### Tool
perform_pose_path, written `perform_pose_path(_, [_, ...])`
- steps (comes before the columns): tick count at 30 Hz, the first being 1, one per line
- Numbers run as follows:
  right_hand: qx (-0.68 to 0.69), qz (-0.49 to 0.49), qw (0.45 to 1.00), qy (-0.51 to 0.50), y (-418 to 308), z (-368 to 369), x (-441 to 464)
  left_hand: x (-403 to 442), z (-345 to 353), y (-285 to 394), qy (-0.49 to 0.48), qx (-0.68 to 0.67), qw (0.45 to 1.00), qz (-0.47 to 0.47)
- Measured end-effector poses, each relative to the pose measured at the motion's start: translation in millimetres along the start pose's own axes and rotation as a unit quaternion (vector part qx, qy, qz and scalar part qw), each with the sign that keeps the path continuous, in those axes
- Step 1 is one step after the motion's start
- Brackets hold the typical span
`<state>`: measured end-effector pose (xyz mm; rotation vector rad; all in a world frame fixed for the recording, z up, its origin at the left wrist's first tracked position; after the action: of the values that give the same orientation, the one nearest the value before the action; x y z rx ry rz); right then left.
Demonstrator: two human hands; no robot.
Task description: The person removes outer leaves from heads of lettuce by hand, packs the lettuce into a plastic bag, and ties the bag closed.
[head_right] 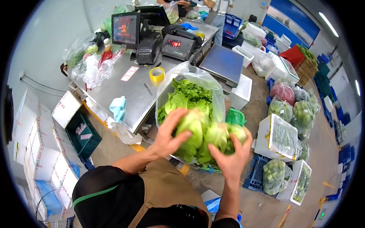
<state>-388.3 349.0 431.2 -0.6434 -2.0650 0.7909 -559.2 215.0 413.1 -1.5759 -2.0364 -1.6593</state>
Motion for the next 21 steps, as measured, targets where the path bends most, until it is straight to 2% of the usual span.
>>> perform_pose_path(1, [0.012, 0.013, 0.999, -0.033, 5.5, 22.2, 18.5, 7.7, -10.3, -20.0, 0.008, 0.001, 0.999, -0.034])
perform_pose_path(2, [0.051, 0.072, 0.993, -0.084, 12.3, 45.1, 35.8, 15.4, -17.4, -41.7, 0.015, 0.002, 0.998, -0.066])
perform_pose_path(4, [0.013, 0.111, 0.981, -0.158, 43.0, 92.1, 63.4, 25.7, -20.8, -91.4, 0.021, -0.023, 0.988, -0.152])
perform_pose_path(5, [0.053, 0.172, 0.964, -0.195, 57.4, 114.4, 71.9, 25.5, -16.5, -119.9, 0.019, -0.024, 0.982, -0.188])
perform_pose_path(6, [0.064, 0.173, 0.959, -0.215, 84.5, 138.6, 79.5, 24.1, -9.8, -149.6, 0.015, -0.026, 0.974, -0.224])
perform_pose_path(8, [0.133, 0.299, 0.904, -0.275, 107.0, 173.8, 80.9, 20.0, 7.1, -199.1, -0.016, -0.027, 0.96, -0.277])
perform_pose_path(9, [0.155, 0.334, 0.889, -0.272, 125.5, 184.1, 78.7, 17.4, 17.9, -223.0, -0.039, -0.013, 0.951, -0.305])
perform_pose_path(11, [0.202, 0.394, 0.858, -0.262, 169.3, 208.7, 72.2, 16.1, 41.1, -250.8, -0.061, 0.032, 0.952, -0.299])
perform_pose_path(13, [0.22, 0.41, 0.857, -0.222, 199.8, 221.8, 73.4, 14.4, 65.7, -271.5, -0.066, 0.092, 0.955, -0.274])
perform_pose_path(16, [0.203, 0.413, 0.866, -0.195, 229.6, 241.6, 74.0, 6.4, 82.5, -263.2, -0.053, 0.163, 0.935, -0.311])
perform_pose_path(17, [0.188, 0.419, 0.866, -0.199, 236.7, 247.2, 74.1, 6.1, 83.3, -257.9, -0.069, 0.171, 0.93, -0.318])
perform_pose_path(20, [0.193, 0.404, 0.872, -0.2, 236.6, 250.7, 76.8, 0.6, 82.3, -270.5, -0.034, 0.135, 0.95, -0.279])
perform_pose_path(21, [0.196, 0.4, 0.871, -0.205, 220.6, 242.6, 81.3, 4.4, 77.7, -269.1, -0.06, 0.12, 0.954, -0.269])
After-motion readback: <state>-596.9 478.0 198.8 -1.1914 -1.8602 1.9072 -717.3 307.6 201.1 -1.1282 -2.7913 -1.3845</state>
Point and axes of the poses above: each hand's wrist, its own x-axis towards the middle knuckle, its own z-axis out of the palm, y = z × x, the point moved 9 cm from there along x, towards the middle knuckle, and after that the axes turned 8 degrees about x, right-handed, at the moved point
